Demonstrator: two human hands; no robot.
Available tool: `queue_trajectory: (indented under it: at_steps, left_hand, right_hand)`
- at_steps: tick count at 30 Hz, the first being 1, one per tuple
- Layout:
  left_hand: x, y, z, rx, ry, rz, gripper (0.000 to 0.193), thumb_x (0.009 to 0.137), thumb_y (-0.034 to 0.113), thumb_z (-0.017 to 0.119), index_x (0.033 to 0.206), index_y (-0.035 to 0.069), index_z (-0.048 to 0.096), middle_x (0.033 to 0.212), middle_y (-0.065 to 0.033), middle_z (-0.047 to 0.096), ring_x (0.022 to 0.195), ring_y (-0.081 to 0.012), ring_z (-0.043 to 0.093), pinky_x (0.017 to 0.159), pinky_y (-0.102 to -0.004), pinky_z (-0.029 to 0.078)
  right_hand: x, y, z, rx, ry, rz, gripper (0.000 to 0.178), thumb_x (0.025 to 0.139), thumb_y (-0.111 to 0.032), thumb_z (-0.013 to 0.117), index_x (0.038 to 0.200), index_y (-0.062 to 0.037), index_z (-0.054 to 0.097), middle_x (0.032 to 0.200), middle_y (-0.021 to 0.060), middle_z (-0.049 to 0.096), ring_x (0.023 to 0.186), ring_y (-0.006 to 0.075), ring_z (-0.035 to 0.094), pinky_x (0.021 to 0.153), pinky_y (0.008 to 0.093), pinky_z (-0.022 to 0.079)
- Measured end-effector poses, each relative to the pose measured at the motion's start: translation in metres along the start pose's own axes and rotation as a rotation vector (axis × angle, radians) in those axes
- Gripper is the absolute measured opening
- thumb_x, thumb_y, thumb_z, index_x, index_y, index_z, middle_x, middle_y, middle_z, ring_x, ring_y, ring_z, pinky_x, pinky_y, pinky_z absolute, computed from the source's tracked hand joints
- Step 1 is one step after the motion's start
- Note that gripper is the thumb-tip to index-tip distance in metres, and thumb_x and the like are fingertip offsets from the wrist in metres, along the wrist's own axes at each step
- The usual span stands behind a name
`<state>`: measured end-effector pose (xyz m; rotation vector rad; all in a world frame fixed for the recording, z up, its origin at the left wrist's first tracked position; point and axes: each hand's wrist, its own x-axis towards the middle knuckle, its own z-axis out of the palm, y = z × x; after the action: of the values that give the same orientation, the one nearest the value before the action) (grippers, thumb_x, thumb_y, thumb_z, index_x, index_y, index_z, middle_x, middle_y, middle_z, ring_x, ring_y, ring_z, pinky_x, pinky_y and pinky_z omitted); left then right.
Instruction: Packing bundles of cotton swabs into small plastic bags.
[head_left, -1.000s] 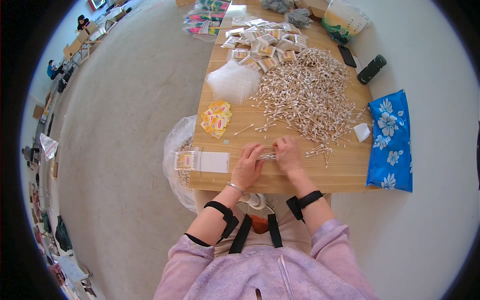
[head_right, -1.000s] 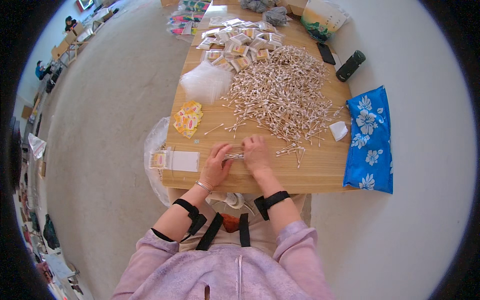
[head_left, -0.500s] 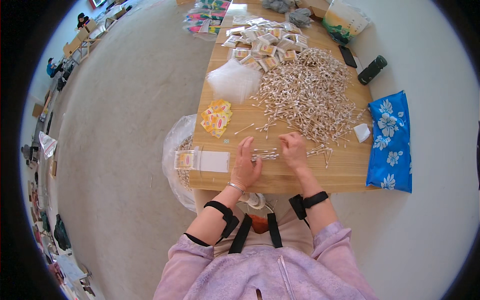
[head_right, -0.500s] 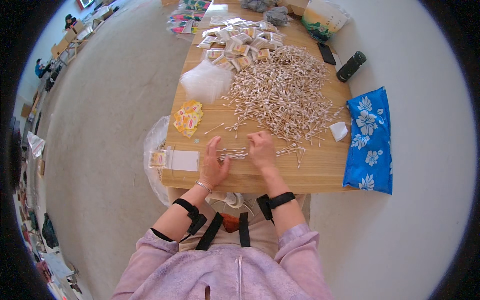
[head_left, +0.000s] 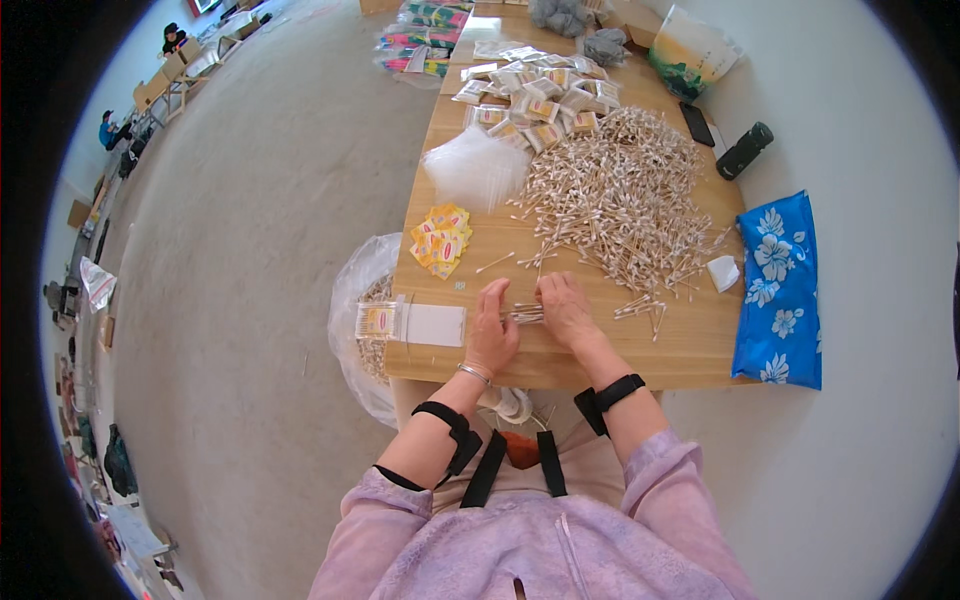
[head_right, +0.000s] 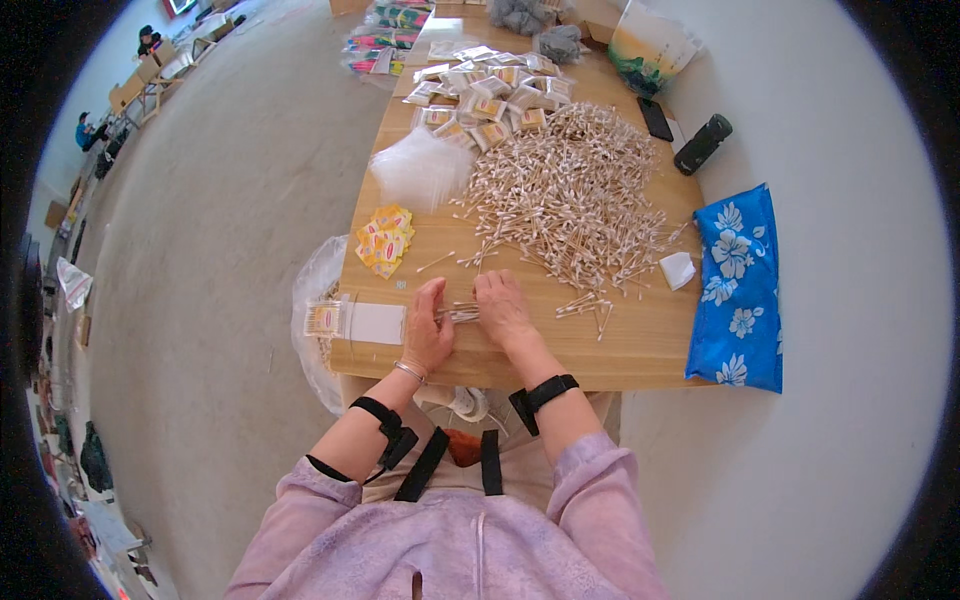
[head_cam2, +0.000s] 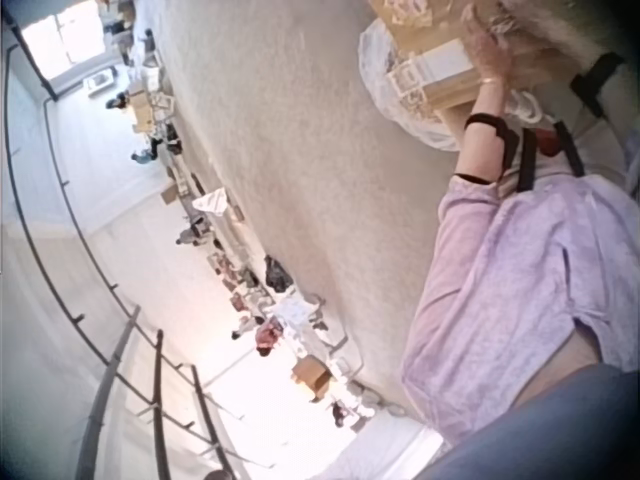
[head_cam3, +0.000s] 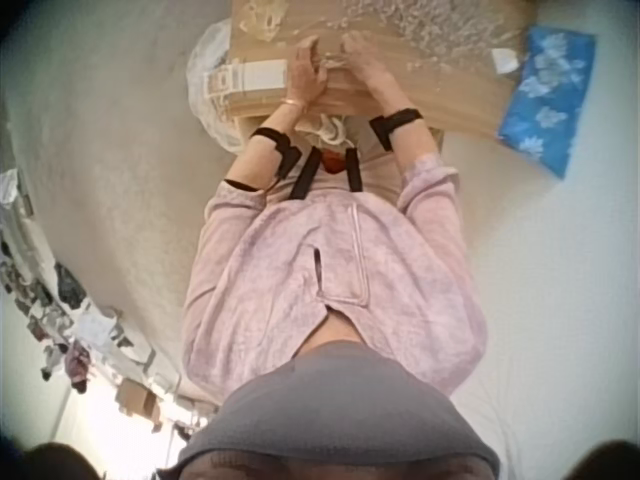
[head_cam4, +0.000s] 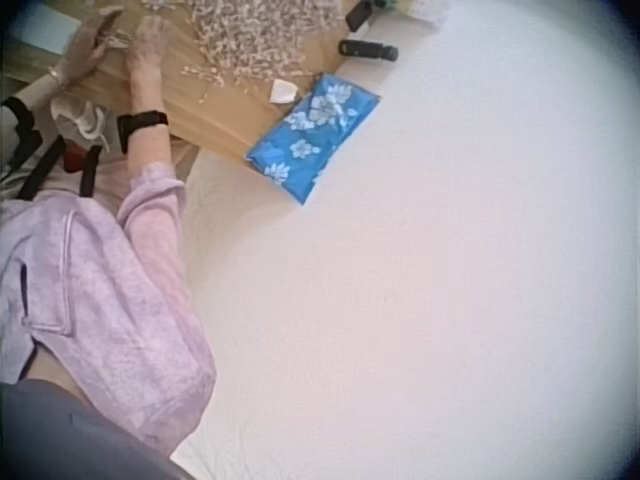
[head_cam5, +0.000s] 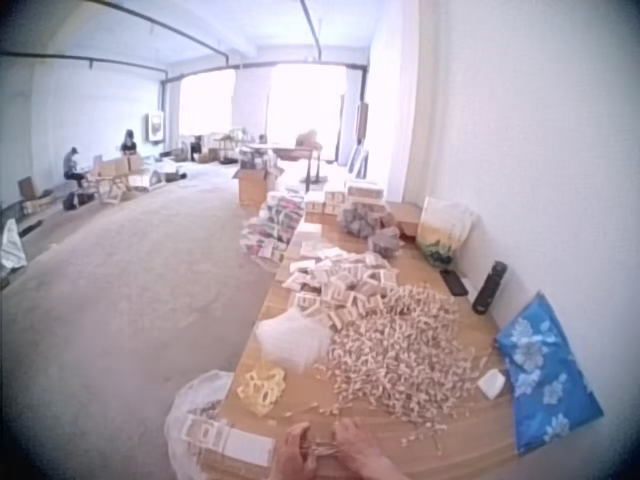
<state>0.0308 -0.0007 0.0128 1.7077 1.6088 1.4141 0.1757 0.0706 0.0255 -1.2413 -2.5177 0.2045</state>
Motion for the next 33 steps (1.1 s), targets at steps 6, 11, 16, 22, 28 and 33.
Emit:
queue_trajectory:
  at_steps: [6,11,16,22,28,33]
  left_hand:
    - [-0.003,-0.009,0.007,-0.195,0.031,-0.072,0.057,0.072,-0.015,0.042,0.127,-0.001,0.042,0.123,-0.02,0.048,0.116,-0.0325,0.05,0.099,-0.0365,0.044]
    - [-0.001,-0.01,0.008,-0.263,0.05,-0.136,0.055,0.073,-0.018,0.039,0.126,-0.002,0.042,0.122,-0.0183,0.049,0.118,-0.0302,0.051,0.101,-0.0349,0.044]
    - [-0.001,-0.011,0.006,-0.292,0.056,-0.159,0.053,0.073,-0.018,0.04,0.123,-0.003,0.044,0.121,-0.018,0.049,0.117,-0.0297,0.053,0.101,-0.0346,0.045]
    - [-0.001,-0.014,0.008,-0.26,0.057,-0.146,0.048,0.075,-0.016,0.04,0.12,-0.003,0.047,0.113,-0.0183,0.054,0.113,-0.0281,0.055,0.097,-0.0337,0.047]
    - [0.0,-0.016,0.009,-0.118,0.129,-0.084,0.032,0.083,-0.008,0.048,0.113,0.0,0.054,0.113,-0.0177,0.057,0.105,-0.0313,0.058,0.09,-0.0358,0.048]
    - [0.003,-0.003,0.0,-0.038,0.115,-0.066,0.018,0.089,0.003,0.052,0.104,0.001,0.06,0.114,-0.0171,0.057,0.104,-0.0332,0.057,0.088,-0.0371,0.047]
  right_hand:
    - [0.0,0.0,-0.006,-0.041,-0.074,0.011,0.012,0.08,-0.013,0.054,0.09,-0.0106,0.061,0.095,0.0077,0.058,0.097,0.0261,0.053,0.082,0.039,0.045]
    - [0.002,0.001,-0.003,-0.196,-0.126,-0.023,0.013,0.082,-0.015,0.052,0.089,-0.0095,0.061,0.095,0.0077,0.057,0.099,0.0252,0.053,0.083,0.0383,0.045]
    - [-0.002,0.002,-0.004,-0.137,-0.063,-0.083,0.012,0.082,-0.013,0.051,0.087,-0.0082,0.06,0.095,0.0083,0.057,0.098,0.0253,0.054,0.083,0.0373,0.046]
    - [0.001,0.0,-0.008,-0.143,-0.097,-0.13,0.01,0.082,-0.011,0.05,0.087,-0.0072,0.058,0.092,0.0098,0.058,0.096,0.0272,0.054,0.085,0.0381,0.045]
    - [0.0,0.003,-0.016,0.047,-0.022,-0.105,0.008,0.08,-0.006,0.051,0.086,-0.0075,0.057,0.09,0.0117,0.059,0.093,0.0297,0.054,0.085,0.0388,0.043]
    - [-0.009,-0.004,-0.015,0.013,0.07,-0.034,0.008,0.079,-0.007,0.054,0.087,-0.0077,0.057,0.089,0.0121,0.059,0.091,0.0306,0.053,0.084,0.0394,0.043]
